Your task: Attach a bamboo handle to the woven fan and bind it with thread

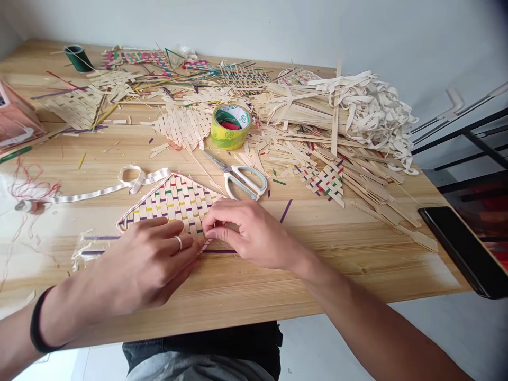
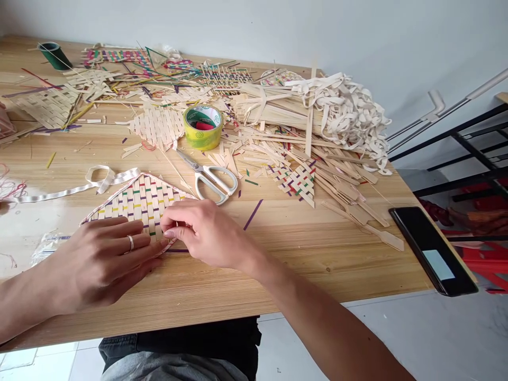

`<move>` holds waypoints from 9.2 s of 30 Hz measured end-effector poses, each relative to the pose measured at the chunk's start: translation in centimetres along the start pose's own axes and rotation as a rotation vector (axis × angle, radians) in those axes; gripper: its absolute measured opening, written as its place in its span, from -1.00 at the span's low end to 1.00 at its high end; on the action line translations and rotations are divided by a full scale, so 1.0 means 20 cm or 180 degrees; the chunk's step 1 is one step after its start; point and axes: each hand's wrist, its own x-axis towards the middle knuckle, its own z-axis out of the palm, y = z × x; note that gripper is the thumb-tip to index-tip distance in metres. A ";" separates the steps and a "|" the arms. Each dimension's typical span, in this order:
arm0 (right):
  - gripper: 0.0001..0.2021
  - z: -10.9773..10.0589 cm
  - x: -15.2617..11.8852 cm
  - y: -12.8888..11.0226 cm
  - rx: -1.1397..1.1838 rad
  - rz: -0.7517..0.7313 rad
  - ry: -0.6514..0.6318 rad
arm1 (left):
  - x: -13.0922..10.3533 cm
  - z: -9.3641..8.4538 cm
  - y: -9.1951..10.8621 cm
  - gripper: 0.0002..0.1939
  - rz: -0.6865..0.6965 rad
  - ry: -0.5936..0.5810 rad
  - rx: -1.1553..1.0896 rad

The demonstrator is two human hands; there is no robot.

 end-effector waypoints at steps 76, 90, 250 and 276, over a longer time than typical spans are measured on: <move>-0.86 -0.32 0.00 0.16 -0.2221 0.0785 0.0726 | 0.01 0.00 -0.17 -0.70 -0.1821 0.0441 -0.1824; -0.76 -0.29 0.00 0.20 -0.1735 0.0787 0.0917 | 0.05 -0.04 -0.19 -0.74 -0.2077 0.0418 -0.2173; -0.87 -0.11 -0.03 0.02 -0.0305 0.0391 0.0685 | 0.02 -0.07 -0.07 -0.84 -0.2068 0.1204 -0.1657; -0.87 -0.13 -0.03 0.02 -0.0423 0.0307 0.0806 | -0.02 -0.08 -0.07 -0.85 -0.2297 0.1225 -0.1561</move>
